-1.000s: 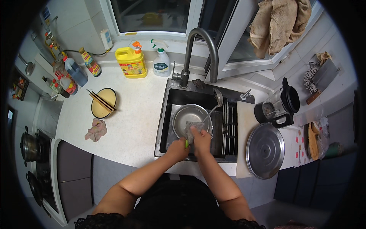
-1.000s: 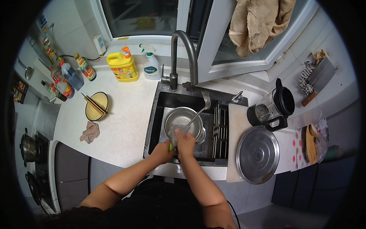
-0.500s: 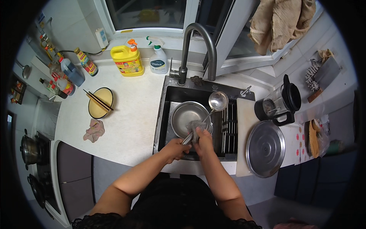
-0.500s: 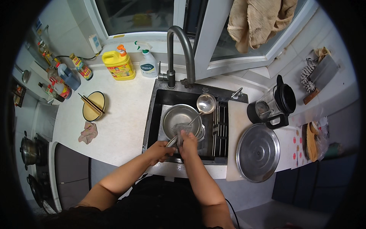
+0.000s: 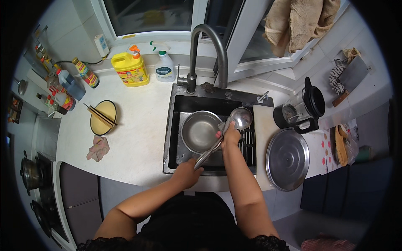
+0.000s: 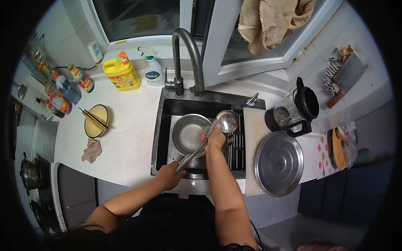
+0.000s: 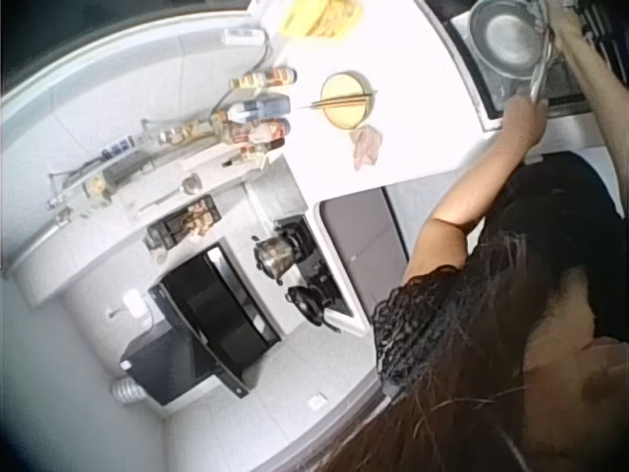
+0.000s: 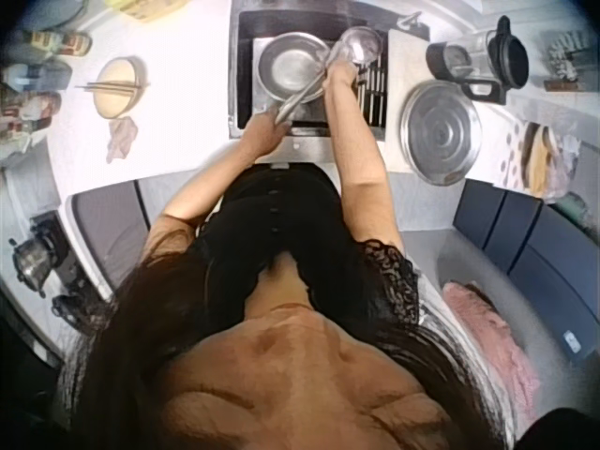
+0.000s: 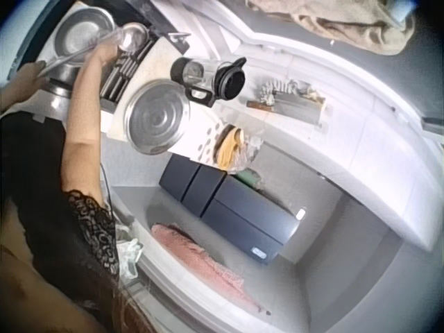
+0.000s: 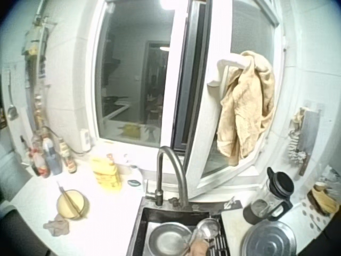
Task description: The person washes a bowl, chopsticks, and a ladle in a kitchen sink using a sponge and running water. They rinse each item thoroughly and place the cleaned bowl and chopsticks into a drawer.
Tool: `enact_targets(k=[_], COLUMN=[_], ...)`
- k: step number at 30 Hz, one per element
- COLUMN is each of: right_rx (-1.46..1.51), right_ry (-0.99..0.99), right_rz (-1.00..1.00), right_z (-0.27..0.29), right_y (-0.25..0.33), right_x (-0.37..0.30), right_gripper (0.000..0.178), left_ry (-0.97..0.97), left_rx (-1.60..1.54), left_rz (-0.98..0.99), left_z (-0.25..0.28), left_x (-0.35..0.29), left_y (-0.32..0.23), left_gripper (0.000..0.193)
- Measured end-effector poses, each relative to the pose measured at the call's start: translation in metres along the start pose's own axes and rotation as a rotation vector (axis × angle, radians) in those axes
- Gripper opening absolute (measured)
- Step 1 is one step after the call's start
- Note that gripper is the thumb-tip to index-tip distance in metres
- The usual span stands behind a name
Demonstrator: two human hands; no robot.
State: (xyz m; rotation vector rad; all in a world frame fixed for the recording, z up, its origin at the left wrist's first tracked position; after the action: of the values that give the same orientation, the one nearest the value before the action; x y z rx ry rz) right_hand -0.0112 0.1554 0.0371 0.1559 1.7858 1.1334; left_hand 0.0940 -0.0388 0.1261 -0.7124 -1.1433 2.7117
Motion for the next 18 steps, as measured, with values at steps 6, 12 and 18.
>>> enact_targets(k=[6,12,18], right_rx=[-0.009,-0.044,0.033], right_ry=[0.318,0.396,0.143], right_rz=[0.037,-0.007,-0.083], right_z=[-0.025,-0.008,-0.007], right_y=[-0.039,-0.049,-0.005], right_x=[-0.079,-0.056,0.007], right_gripper=[0.024,0.028,0.034], left_ry=[-0.159,-0.166,-0.194], left_rx=[-0.156,-0.101,-0.057], left_rz=[0.035,-0.02,-0.134], left_z=[0.006,0.013,0.013], left_x=[0.031,0.018,0.001], left_y=[0.014,0.013,0.011], left_gripper=[0.035,0.033,0.028])
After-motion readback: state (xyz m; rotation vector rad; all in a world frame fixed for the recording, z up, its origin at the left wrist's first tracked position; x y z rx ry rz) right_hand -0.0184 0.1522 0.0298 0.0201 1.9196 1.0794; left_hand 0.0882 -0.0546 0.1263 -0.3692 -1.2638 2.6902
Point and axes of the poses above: each hand's wrist, its own x-axis towards the middle knuckle, its own z-axis out of the back of the hand, y = z × x, the point moved 4 cm from there along x, towards the middle knuckle, and after that the axes turned 3 degrees about -y, right-handed, at the moved point
